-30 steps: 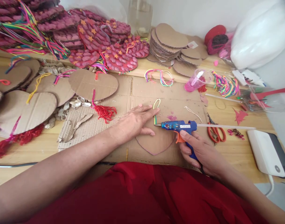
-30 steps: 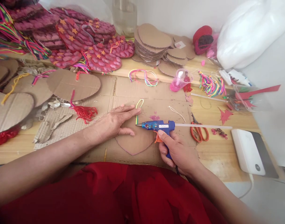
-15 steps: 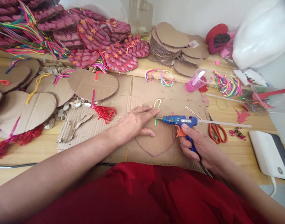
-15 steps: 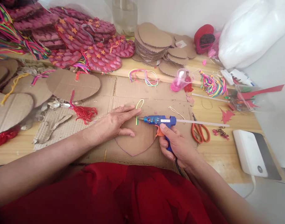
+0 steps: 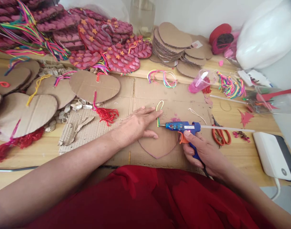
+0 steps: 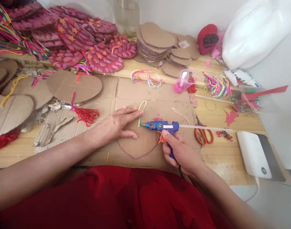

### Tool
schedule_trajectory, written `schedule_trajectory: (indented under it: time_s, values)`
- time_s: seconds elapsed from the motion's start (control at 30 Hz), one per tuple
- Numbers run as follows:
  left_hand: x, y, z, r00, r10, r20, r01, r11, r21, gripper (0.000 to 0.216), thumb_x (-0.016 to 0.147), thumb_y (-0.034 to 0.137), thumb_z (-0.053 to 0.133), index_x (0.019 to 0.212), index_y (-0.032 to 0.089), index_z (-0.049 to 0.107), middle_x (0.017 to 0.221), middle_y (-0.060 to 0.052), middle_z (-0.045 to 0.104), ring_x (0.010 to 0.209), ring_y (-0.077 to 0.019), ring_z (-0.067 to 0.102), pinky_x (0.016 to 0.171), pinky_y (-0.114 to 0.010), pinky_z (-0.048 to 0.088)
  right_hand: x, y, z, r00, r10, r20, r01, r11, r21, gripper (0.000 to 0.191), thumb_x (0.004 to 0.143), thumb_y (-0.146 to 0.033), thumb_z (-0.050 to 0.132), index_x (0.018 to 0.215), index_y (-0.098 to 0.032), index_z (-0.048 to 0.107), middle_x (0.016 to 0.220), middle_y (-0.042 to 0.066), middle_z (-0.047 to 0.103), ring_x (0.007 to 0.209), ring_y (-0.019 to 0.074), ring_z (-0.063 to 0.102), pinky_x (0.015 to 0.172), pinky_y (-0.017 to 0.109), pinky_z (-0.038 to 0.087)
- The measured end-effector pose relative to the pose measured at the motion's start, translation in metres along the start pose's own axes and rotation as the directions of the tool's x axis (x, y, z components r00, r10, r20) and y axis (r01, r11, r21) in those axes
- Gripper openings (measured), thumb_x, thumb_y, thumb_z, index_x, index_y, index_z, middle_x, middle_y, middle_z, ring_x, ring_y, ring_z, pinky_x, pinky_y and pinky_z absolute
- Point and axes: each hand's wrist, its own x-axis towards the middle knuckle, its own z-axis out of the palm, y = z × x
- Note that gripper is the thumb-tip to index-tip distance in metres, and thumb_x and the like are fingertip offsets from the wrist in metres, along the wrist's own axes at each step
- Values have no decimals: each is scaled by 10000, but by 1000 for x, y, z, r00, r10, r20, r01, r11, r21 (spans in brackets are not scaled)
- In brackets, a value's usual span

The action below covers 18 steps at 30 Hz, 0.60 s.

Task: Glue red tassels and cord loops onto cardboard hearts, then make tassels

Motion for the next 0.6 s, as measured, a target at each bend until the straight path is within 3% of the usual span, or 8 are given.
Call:
schedule_trajectory:
  time_s: [0.37, 0.6]
  values:
    - [1, 0, 0, 1000, -18, 24, 18, 1000, 11, 872, 767, 543, 768, 1480, 157, 449, 1513, -201, 479, 1437, -286, 435, 1201, -444, 341, -9, 2, 1, 1000, 30, -11, -30, 1000, -9, 371, 918, -568, 558, 837, -246, 393, 535, -116, 450, 276, 26, 286, 304, 162, 157]
    - [0, 0, 0, 1000, -19, 19, 19, 1000, -3, 866, 778, 540, 758, 1491, 167, 438, 1519, -196, 473, 1434, -293, 437, 1198, -446, 350, 1, -3, 2, 1000, -15, -1, 16, 1000, 23, 375, 918, -562, 576, 829, -239, 407, 537, -111, 445, 290, 24, 292, 311, 166, 155]
